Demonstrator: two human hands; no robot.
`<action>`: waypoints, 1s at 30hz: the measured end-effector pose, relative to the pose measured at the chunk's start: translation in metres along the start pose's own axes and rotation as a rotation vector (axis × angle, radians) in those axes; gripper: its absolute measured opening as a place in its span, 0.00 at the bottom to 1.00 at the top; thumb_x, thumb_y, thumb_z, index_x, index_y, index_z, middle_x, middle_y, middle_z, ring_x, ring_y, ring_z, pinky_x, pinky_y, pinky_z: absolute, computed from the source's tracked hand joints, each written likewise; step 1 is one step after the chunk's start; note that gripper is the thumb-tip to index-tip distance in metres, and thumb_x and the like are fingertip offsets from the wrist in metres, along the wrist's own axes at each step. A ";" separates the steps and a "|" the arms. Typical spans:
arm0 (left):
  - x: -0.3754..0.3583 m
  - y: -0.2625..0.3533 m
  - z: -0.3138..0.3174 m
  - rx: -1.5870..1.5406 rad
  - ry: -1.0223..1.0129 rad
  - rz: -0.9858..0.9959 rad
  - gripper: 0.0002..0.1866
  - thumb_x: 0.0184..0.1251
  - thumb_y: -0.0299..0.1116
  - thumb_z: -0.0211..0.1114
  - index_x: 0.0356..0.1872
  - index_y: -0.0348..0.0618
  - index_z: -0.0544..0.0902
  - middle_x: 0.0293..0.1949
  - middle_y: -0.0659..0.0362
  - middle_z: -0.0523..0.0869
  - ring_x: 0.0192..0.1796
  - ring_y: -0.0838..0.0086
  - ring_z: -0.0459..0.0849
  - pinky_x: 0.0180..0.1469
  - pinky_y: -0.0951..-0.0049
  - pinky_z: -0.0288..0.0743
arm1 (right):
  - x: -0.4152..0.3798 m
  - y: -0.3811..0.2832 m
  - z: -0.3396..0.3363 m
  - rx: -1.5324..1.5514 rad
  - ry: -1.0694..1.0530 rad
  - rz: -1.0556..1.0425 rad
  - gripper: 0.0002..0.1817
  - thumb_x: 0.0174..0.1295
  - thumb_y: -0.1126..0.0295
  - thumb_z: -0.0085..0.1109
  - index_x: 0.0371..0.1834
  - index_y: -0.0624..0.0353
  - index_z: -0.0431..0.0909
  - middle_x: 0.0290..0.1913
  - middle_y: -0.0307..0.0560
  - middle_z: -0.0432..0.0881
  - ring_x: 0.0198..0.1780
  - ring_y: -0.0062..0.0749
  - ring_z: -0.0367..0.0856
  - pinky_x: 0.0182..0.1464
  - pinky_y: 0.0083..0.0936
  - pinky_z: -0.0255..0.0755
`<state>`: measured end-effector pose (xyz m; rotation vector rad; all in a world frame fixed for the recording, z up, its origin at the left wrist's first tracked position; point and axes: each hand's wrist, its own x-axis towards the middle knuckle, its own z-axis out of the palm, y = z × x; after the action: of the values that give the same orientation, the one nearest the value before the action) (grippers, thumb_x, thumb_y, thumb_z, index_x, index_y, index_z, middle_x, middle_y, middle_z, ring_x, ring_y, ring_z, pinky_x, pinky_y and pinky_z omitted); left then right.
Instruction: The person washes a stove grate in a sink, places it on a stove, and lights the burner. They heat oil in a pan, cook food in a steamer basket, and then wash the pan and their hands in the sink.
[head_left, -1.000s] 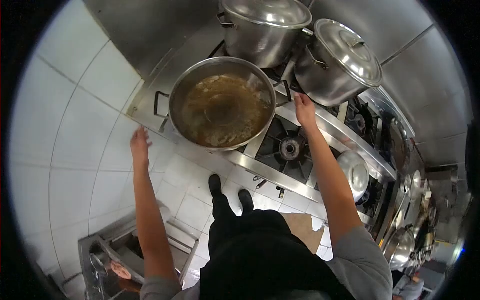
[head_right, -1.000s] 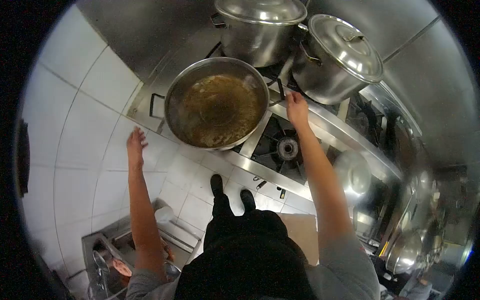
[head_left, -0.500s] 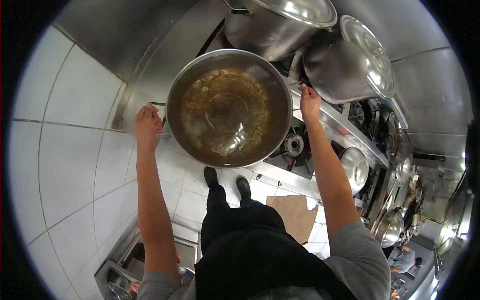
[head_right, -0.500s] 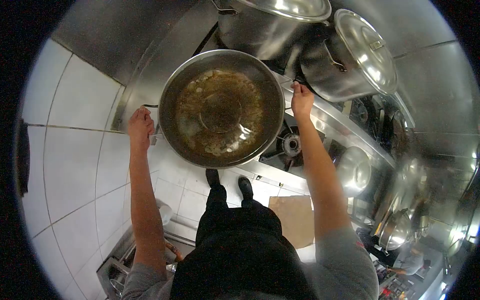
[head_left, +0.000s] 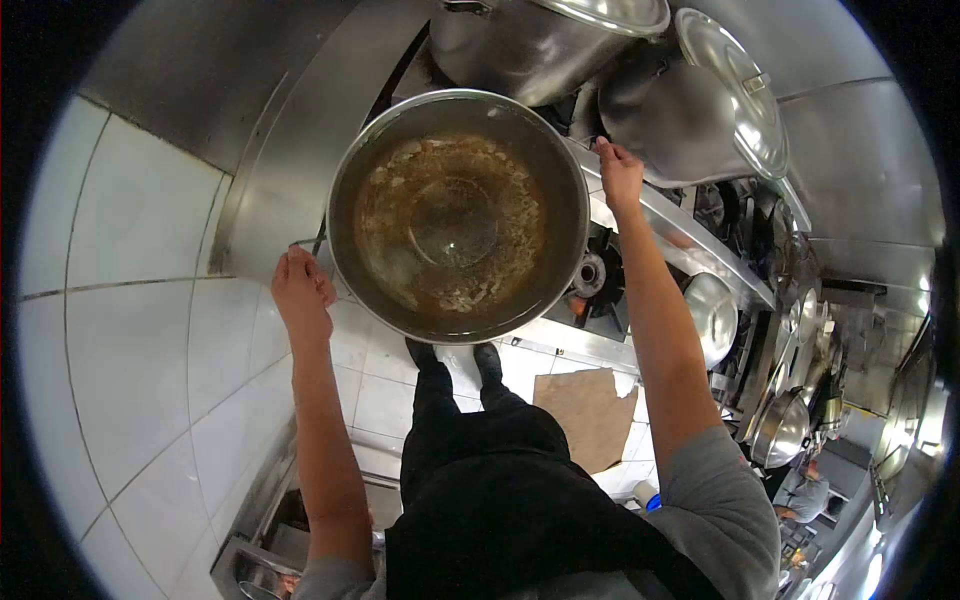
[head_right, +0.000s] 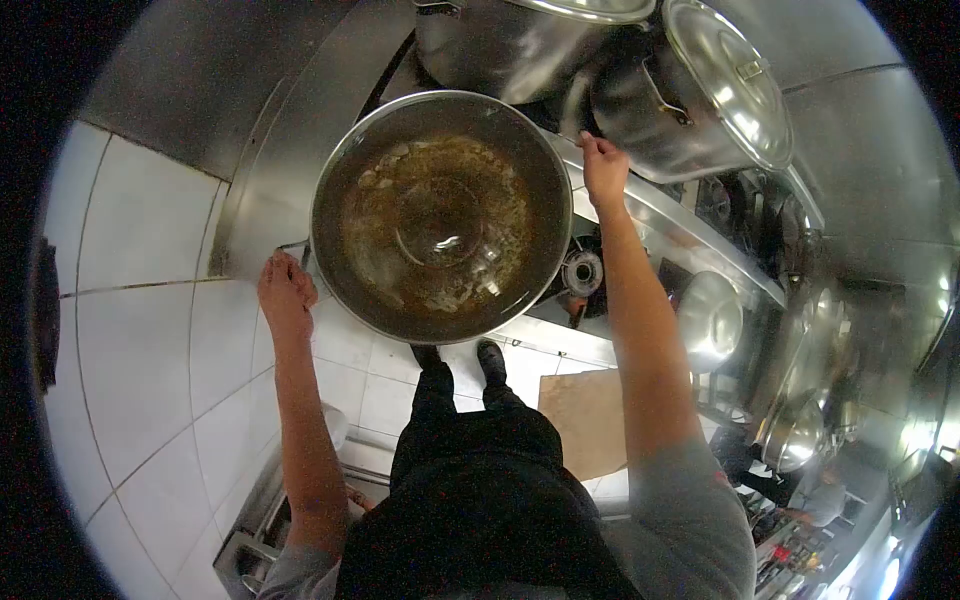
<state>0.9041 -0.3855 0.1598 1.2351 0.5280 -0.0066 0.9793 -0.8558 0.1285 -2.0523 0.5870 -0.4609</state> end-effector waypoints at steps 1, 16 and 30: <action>-0.005 -0.002 0.001 0.005 -0.005 0.000 0.15 0.74 0.39 0.50 0.27 0.45 0.69 0.16 0.67 0.61 0.14 0.84 0.56 0.14 0.79 0.46 | 0.003 0.001 0.000 0.002 0.005 0.005 0.17 0.61 0.58 0.61 0.30 0.64 0.85 0.16 0.35 0.70 0.23 0.19 0.64 0.27 0.23 0.62; 0.006 -0.001 0.002 -0.069 0.052 -0.068 0.13 0.74 0.36 0.49 0.27 0.44 0.70 0.15 0.67 0.60 0.13 0.83 0.55 0.14 0.78 0.46 | 0.000 -0.003 -0.001 0.274 -0.068 0.155 0.15 0.62 0.61 0.62 0.26 0.64 0.83 0.17 0.30 0.68 0.21 0.14 0.60 0.24 0.18 0.54; 0.015 0.011 -0.003 -0.034 -0.071 -0.058 0.14 0.73 0.38 0.51 0.27 0.42 0.70 0.13 0.66 0.57 0.12 0.81 0.52 0.14 0.76 0.47 | -0.002 0.008 0.006 0.227 -0.015 0.172 0.17 0.61 0.58 0.62 0.27 0.64 0.82 0.19 0.33 0.70 0.22 0.17 0.63 0.25 0.19 0.57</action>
<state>0.9190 -0.3750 0.1635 1.1815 0.5000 -0.0904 0.9794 -0.8543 0.1187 -1.7724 0.6649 -0.3915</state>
